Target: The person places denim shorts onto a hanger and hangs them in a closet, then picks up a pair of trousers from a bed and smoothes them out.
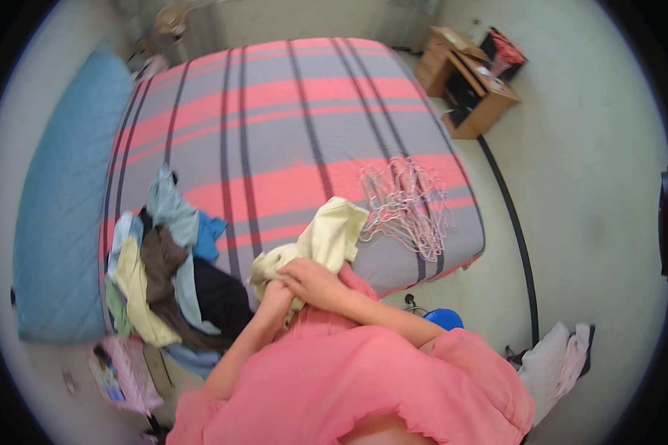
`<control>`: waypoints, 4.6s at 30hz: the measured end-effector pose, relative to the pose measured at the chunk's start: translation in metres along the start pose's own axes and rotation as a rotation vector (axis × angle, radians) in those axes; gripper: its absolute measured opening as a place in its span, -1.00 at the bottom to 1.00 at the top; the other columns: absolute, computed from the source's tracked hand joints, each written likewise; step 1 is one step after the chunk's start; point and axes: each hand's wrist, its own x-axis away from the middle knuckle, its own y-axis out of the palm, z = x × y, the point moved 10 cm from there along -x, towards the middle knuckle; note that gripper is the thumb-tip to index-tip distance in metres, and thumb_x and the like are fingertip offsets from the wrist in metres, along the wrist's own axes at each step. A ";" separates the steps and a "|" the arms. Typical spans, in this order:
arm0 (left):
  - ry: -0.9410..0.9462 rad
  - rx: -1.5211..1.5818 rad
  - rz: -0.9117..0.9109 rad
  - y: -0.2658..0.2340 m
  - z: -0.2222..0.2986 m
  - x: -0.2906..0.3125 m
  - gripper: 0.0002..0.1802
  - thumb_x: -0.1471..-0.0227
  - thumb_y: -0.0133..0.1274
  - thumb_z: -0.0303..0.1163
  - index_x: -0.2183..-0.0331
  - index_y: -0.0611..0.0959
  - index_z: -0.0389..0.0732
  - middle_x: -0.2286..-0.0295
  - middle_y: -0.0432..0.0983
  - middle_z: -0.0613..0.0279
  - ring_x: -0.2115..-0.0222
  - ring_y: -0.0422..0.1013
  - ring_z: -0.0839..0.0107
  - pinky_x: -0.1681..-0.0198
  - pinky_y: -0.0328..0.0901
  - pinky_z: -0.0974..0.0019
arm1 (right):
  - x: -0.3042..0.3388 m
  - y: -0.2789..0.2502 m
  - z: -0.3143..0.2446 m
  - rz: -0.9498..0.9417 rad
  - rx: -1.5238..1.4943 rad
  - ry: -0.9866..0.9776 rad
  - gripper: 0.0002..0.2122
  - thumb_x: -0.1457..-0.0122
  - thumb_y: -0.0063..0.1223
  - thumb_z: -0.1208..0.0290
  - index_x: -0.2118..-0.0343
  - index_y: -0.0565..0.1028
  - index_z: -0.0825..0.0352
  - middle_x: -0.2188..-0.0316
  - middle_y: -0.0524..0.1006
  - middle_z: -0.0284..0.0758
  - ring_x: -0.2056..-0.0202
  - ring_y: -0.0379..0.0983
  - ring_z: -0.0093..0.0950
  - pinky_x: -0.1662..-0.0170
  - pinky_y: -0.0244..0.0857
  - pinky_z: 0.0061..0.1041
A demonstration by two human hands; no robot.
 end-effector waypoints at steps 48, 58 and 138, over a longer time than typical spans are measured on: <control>0.401 -0.606 0.085 0.061 0.052 -0.027 -0.79 0.20 0.08 -0.39 0.53 0.55 -0.37 0.44 0.44 0.03 0.39 0.38 0.24 0.28 0.25 0.32 | 0.069 -0.097 0.047 0.416 0.048 0.229 -0.64 0.14 -0.01 0.56 0.18 0.31 0.35 0.27 0.42 -0.16 0.20 0.35 -0.19 0.15 0.24 -0.33; 0.849 -0.770 0.311 0.084 0.120 0.003 -0.87 0.27 0.01 -0.53 0.62 0.37 -0.30 0.44 0.39 0.08 0.35 0.35 0.16 0.28 0.24 0.26 | 0.098 -0.129 0.049 0.660 -0.038 0.269 -0.69 0.11 -0.03 0.55 0.21 0.35 0.35 0.37 0.45 -0.21 0.35 0.39 -0.27 0.27 0.26 -0.41; -0.030 -0.195 -0.341 0.178 0.053 -0.013 -0.66 0.15 0.20 -0.37 0.30 0.49 -0.29 0.45 0.46 0.31 0.49 0.38 0.58 0.41 0.30 0.50 | 0.148 -0.156 0.054 0.846 -0.520 0.286 -0.85 -0.11 -0.04 0.53 0.31 0.47 0.49 0.37 0.42 -0.38 0.33 0.32 -0.63 0.26 0.21 -0.68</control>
